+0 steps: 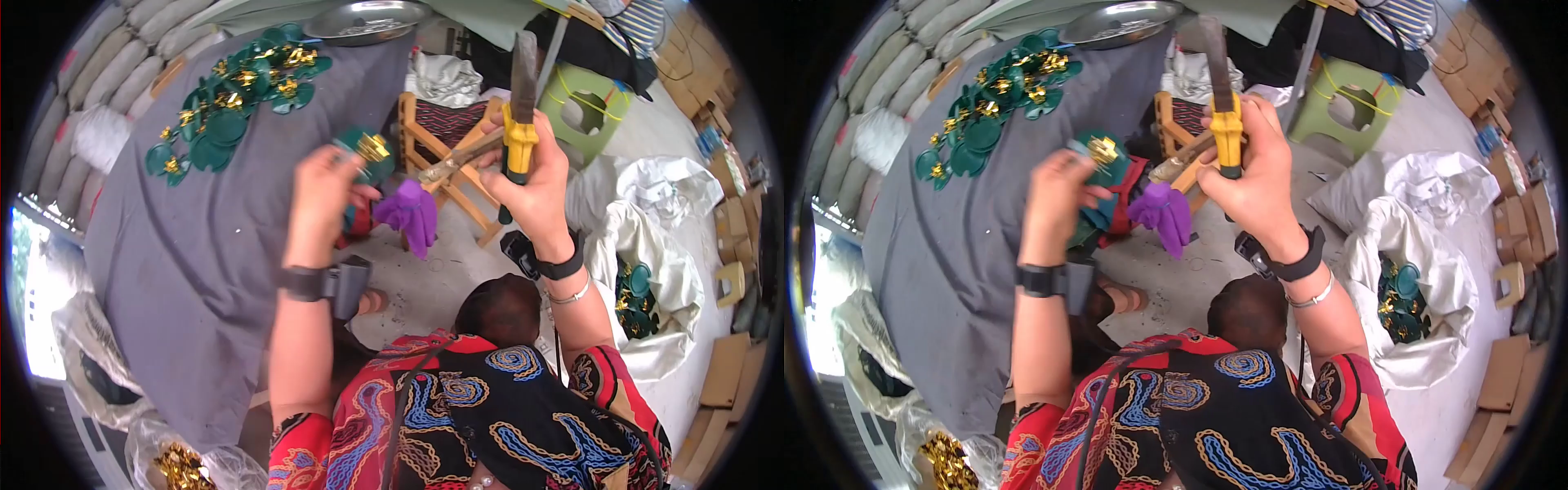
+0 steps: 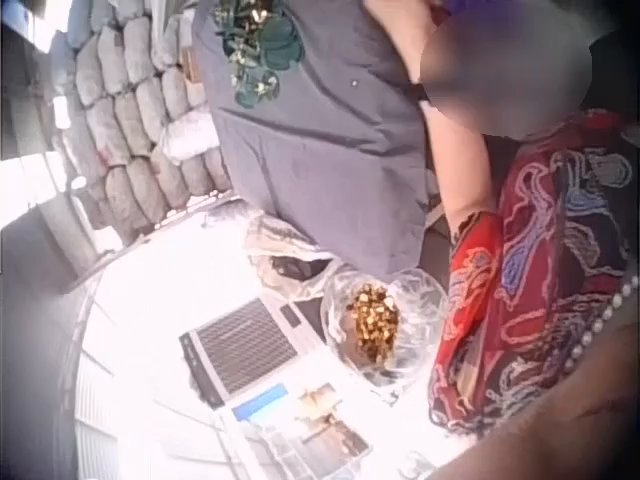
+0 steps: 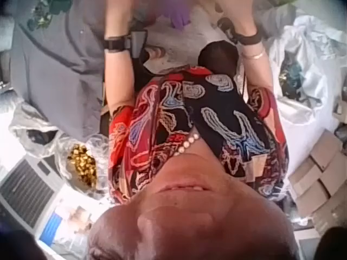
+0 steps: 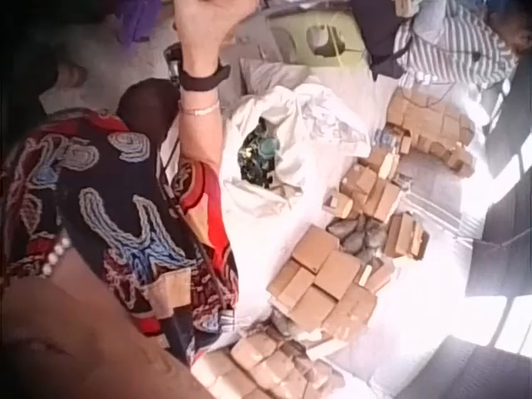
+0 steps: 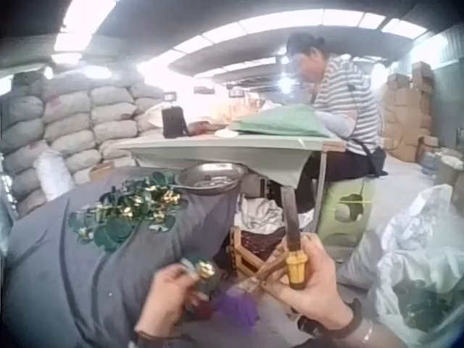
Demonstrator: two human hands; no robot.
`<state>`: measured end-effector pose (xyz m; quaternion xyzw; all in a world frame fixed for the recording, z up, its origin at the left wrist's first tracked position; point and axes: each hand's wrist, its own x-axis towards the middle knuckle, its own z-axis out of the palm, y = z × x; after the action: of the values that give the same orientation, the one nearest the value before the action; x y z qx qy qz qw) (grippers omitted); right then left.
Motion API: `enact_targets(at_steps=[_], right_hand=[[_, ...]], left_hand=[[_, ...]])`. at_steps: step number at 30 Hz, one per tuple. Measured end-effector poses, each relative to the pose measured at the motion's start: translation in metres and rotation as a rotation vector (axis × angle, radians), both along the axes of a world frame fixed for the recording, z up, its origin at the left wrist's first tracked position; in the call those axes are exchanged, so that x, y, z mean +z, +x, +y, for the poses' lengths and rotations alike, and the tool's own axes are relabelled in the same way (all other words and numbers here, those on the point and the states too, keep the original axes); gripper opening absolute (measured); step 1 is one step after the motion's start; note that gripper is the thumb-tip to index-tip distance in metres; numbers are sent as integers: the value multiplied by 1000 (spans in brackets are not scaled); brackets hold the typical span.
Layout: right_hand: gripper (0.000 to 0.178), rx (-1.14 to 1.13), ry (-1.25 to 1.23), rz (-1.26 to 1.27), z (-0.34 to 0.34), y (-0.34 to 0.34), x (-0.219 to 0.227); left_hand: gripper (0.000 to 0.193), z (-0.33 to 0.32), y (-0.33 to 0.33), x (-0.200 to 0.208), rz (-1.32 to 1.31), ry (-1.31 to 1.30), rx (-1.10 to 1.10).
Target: Using pliers to assemble or crimp gold-colored components onto green plastic bases.
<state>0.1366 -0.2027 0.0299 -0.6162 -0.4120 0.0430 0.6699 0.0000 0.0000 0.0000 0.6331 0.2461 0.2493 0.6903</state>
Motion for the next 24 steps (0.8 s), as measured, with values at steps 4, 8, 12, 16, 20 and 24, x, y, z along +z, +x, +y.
enact_targets(at_steps=[4,8,12,16,20,24], right_hand=[[51,-22,12,-221,4,20,-5],[51,-63,-120,-539,23,20,-28],[48,23,-159,-522,47,21,-47],[49,82,-236,-540,64,29,-65],[51,112,-240,-562,70,28,-68],[53,164,-248,-607,69,22,-68]], left_hand=[[44,-23,47,-111,178,-280,-8],[46,-18,56,-135,191,-336,-46],[45,-15,61,-139,173,-349,-31],[43,-14,63,-134,193,-363,-20],[38,-14,64,-135,378,218,110],[33,-22,75,-137,36,749,169]])
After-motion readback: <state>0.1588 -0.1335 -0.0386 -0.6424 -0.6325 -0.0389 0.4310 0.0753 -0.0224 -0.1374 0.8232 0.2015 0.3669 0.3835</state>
